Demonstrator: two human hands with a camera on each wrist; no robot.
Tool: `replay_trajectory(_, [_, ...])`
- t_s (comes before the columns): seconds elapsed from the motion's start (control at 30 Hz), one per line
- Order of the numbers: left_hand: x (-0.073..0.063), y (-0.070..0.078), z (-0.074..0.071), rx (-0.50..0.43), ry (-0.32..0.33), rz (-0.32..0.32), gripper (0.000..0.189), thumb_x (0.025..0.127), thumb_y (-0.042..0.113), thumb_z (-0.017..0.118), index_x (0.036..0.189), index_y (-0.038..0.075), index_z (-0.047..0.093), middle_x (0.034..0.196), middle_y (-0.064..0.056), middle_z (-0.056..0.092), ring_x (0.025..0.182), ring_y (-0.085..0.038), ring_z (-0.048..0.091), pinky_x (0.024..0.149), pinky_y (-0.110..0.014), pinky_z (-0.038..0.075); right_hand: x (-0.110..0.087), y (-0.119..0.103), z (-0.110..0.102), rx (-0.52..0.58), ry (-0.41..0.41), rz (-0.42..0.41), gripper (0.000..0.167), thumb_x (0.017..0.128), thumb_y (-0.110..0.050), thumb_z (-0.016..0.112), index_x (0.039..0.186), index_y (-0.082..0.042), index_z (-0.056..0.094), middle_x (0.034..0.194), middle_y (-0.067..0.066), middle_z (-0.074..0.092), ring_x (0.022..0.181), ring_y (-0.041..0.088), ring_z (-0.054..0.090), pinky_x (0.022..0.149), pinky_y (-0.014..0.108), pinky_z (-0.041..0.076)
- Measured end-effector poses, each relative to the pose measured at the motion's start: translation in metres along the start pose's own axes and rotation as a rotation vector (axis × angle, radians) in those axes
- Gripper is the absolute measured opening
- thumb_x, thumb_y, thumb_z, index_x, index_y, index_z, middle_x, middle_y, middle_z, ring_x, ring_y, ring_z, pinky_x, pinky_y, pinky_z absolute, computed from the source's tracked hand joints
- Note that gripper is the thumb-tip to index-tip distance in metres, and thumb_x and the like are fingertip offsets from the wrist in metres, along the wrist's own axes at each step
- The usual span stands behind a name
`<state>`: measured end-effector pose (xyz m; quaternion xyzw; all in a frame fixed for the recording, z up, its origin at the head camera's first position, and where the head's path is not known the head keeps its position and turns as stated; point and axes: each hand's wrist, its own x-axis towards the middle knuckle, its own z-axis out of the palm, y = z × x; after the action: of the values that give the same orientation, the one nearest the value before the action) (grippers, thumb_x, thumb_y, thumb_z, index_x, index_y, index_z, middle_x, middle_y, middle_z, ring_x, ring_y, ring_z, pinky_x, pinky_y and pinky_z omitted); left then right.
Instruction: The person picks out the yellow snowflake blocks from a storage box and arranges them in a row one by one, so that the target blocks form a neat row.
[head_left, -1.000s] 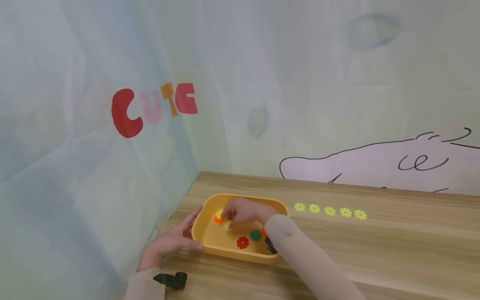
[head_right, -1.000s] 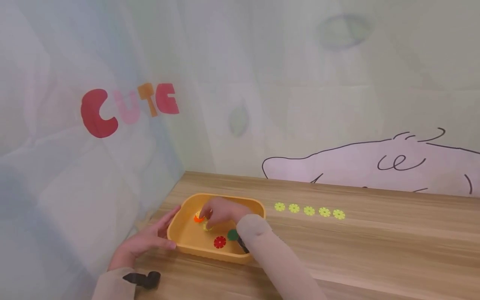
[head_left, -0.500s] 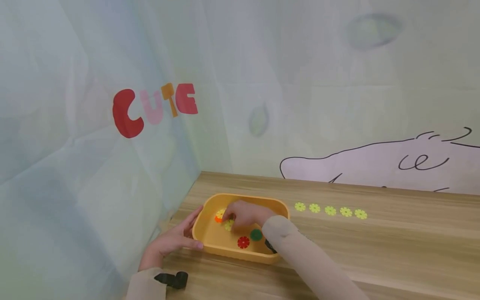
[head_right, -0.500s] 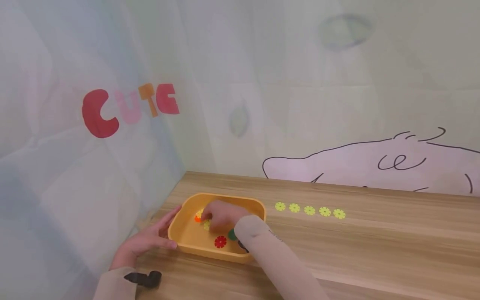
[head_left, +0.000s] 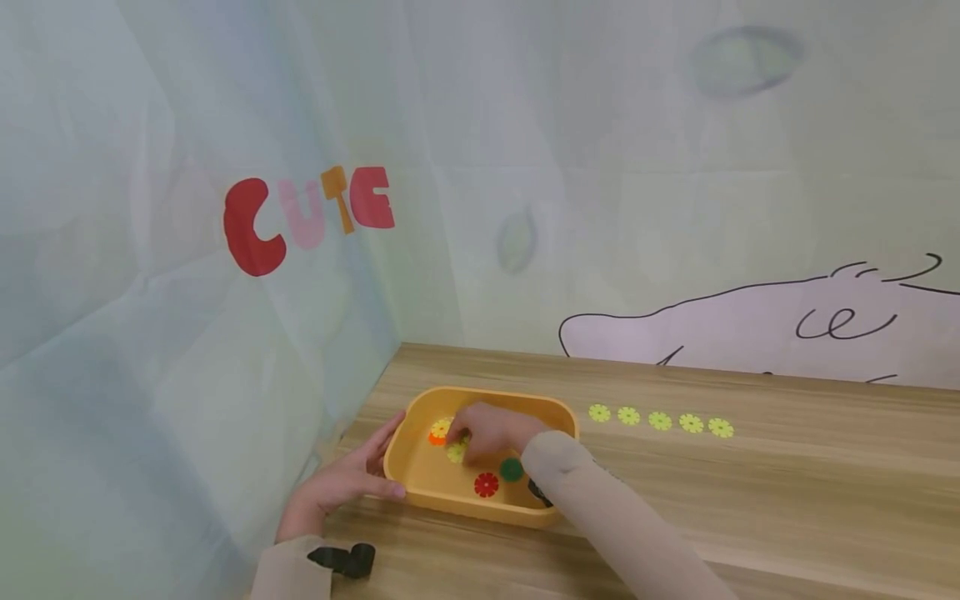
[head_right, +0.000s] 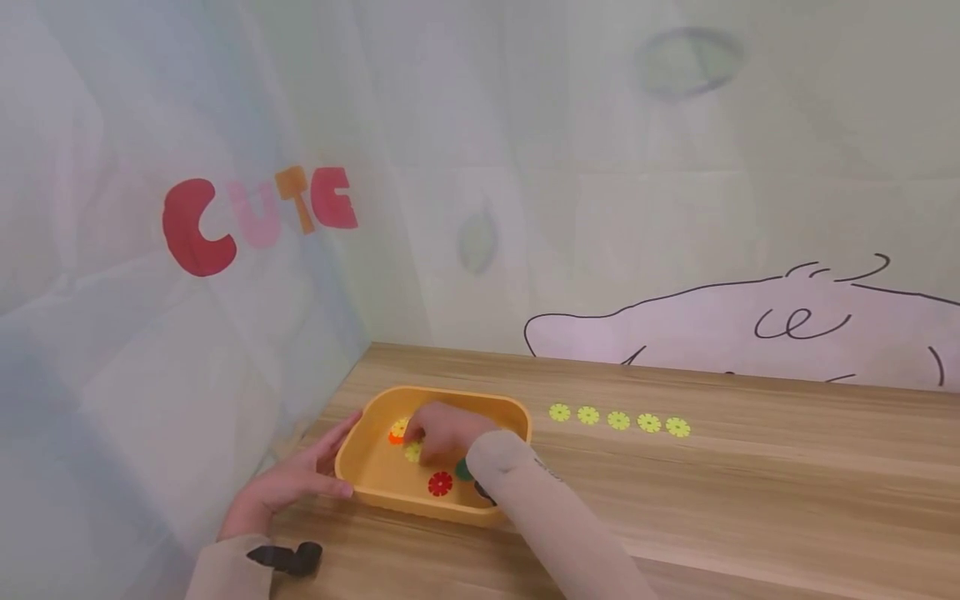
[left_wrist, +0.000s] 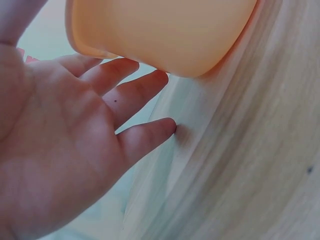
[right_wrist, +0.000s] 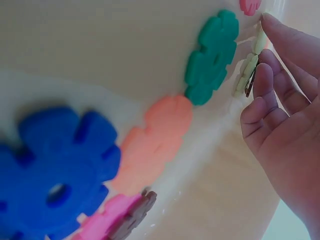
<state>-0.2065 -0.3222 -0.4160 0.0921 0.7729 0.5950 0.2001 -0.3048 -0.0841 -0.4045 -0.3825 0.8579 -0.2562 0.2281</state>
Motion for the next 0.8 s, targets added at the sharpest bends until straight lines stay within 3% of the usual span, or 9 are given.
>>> replay_trajectory(0.3, [-0.0005, 0.001, 0.0002, 0.011, 0.01, -0.003, 0.11, 0.079, 0.009, 0.079, 0.157, 0.02, 0.001, 0.162, -0.014, -0.001, 0.146, -0.035, 0.013, 0.102, -0.02, 0.039, 0.001, 0.0008, 0.0023, -0.014, -0.013, 0.027, 0.028, 0.082, -0.007, 0.072, 0.109, -0.015, 0.071, 0.102, -0.009, 0.06, 0.093, 0.009, 0.052, 0.094, 0.026, 0.044])
replay_trajectory(0.5, [-0.0015, 0.0005, 0.0004, 0.026, 0.015, -0.007, 0.109, 0.08, 0.01, 0.078, 0.156, 0.018, 0.0, 0.162, -0.015, 0.0, 0.146, -0.036, 0.014, 0.107, -0.03, 0.036, 0.0001, -0.0002, 0.0025, -0.039, -0.037, 0.038, 0.028, 0.083, -0.01, 0.072, 0.11, -0.015, 0.07, 0.101, -0.009, 0.06, 0.092, 0.011, 0.051, 0.093, 0.027, 0.044])
replay_trajectory(0.8, [-0.0009, 0.0004, 0.0007, 0.024, 0.009, 0.018, 0.11, 0.079, 0.008, 0.078, 0.156, 0.016, 0.0, 0.162, -0.015, -0.001, 0.146, -0.036, 0.012, 0.108, -0.03, 0.034, -0.0007, 0.0017, 0.0023, -0.012, -0.025, 0.043, 0.021, 0.08, -0.013, 0.075, 0.096, -0.022, 0.064, 0.091, -0.008, 0.058, 0.089, 0.012, 0.052, 0.083, 0.026, 0.045])
